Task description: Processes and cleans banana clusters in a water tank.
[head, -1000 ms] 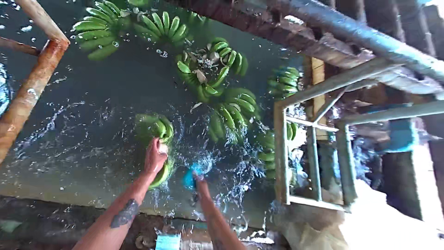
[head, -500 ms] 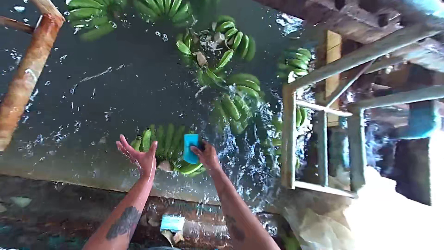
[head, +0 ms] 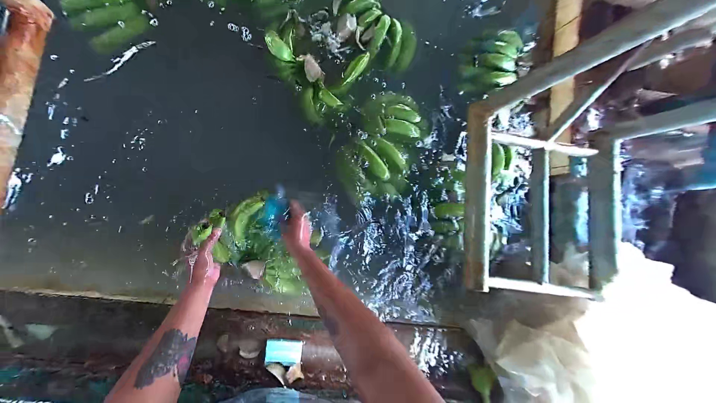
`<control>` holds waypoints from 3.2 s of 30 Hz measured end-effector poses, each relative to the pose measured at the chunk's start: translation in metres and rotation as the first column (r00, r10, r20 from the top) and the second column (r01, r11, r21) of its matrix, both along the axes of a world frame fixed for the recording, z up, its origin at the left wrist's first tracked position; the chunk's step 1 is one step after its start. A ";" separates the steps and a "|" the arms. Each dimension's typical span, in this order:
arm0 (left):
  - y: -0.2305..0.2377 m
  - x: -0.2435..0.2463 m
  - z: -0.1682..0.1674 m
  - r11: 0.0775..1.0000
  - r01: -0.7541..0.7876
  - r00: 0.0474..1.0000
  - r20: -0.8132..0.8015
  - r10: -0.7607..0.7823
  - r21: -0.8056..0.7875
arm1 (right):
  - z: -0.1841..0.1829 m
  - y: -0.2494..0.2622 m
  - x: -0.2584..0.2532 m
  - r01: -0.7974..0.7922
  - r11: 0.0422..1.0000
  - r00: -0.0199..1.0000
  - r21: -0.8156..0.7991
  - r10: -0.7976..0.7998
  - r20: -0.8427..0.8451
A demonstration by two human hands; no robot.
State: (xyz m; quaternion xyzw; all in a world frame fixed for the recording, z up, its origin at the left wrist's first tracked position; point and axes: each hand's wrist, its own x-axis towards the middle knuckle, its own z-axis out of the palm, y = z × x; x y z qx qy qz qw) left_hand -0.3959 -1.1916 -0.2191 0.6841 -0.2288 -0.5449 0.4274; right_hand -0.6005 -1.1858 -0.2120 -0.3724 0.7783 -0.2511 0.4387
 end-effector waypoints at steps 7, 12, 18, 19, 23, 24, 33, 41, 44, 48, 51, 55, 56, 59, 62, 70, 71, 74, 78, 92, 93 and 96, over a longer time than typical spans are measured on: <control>-0.024 -0.014 0.004 0.991 -0.049 0.999 0.007 0.050 -0.124 | 0.048 0.045 0.004 -0.385 0.887 0.914 0.255 0.405 -0.031; 0.008 -0.010 0.005 0.996 -0.081 0.997 -0.018 0.081 -0.045 | 0.083 0.084 -0.100 -0.218 0.933 0.844 0.285 0.327 -0.425; 0.030 0.024 -0.005 0.965 0.249 0.965 -0.107 -0.239 0.087 | 0.126 0.149 -0.154 -0.491 0.740 0.821 0.460 0.570 -0.042; 0.028 0.025 -0.004 0.953 0.272 0.958 -0.132 -0.255 0.130 | 0.124 0.159 -0.151 -0.577 0.665 0.780 0.475 0.621 0.079; 0.033 0.017 -0.002 0.929 0.352 0.935 -0.096 -0.342 0.115 | 0.110 0.162 -0.126 -0.423 0.826 0.905 0.373 0.406 0.128; 0.036 0.014 -0.003 0.942 0.322 0.945 -0.085 -0.314 0.095 | 0.103 0.154 -0.114 -0.283 0.912 0.959 0.297 0.263 0.108; 0.042 -0.033 0.008 0.920 0.258 0.906 -0.405 -0.125 0.294 | 0.025 0.079 -0.050 0.312 0.947 0.915 0.076 -0.321 0.244; 0.033 -0.072 0.079 0.864 0.116 0.917 -0.388 0.096 0.489 | 0.011 0.033 -0.053 0.205 0.978 0.978 -0.042 -0.203 0.050; 0.031 -0.081 0.086 0.865 0.036 0.923 -0.349 0.164 0.501 | 0.018 0.024 -0.043 0.160 0.987 0.987 0.001 -0.160 0.034; 0.044 -0.072 0.092 0.880 0.004 0.921 -0.345 0.182 0.474 | 0.037 0.049 -0.033 0.177 0.984 0.963 -0.026 -0.168 0.209; 0.054 -0.083 0.107 0.882 0.019 0.914 -0.366 0.176 0.471 | 0.046 0.052 -0.044 0.207 0.974 0.957 -0.089 -0.183 0.226; 0.046 -0.092 0.095 0.924 -0.009 0.912 -0.375 0.165 0.383 | 0.069 0.075 -0.040 0.200 0.978 0.883 -0.052 -0.156 0.442; 0.042 -0.091 0.094 0.936 0.010 0.913 -0.385 0.135 0.351 | 0.085 0.084 -0.033 0.214 0.974 0.840 -0.076 -0.144 0.522; 0.049 -0.086 0.095 0.931 0.042 0.920 -0.377 0.106 0.364 | 0.096 0.095 -0.035 0.422 0.893 0.779 -0.157 -0.268 0.566; 0.044 -0.090 0.096 0.931 0.061 0.926 -0.368 0.082 0.360 | 0.073 0.072 -0.076 0.455 0.879 0.846 -0.146 -0.375 0.379; 0.038 -0.082 0.116 0.865 0.029 0.914 -0.363 0.180 0.501 | 0.043 0.059 -0.049 0.090 0.995 0.994 -0.040 -0.092 -0.053; 0.038 -0.081 0.119 0.855 0.026 0.912 -0.363 0.192 0.518 | 0.045 0.051 -0.045 0.059 0.998 0.993 -0.016 -0.061 -0.101; 0.035 -0.083 0.120 0.829 0.001 0.908 -0.348 0.234 0.559 | 0.053 0.032 -0.035 0.008 0.996 0.987 0.086 0.006 -0.158; 0.041 -0.076 0.128 0.839 0.013 0.921 -0.333 0.202 0.544 | 0.066 0.061 -0.028 0.070 0.995 0.988 0.064 -0.078 0.130; 0.044 -0.106 0.104 0.980 -0.006 0.970 -0.237 0.053 0.197 | 0.117 0.040 -0.093 -0.001 0.992 0.951 0.127 0.040 -0.307; 0.046 -0.106 0.106 0.985 -0.009 0.976 -0.214 0.046 0.171 | 0.115 0.032 -0.090 -0.052 0.980 0.935 0.191 0.114 -0.335; 0.048 -0.108 0.109 0.991 -0.037 0.984 -0.166 0.058 0.129 | 0.097 0.015 -0.073 -0.114 0.964 0.906 0.239 0.200 -0.373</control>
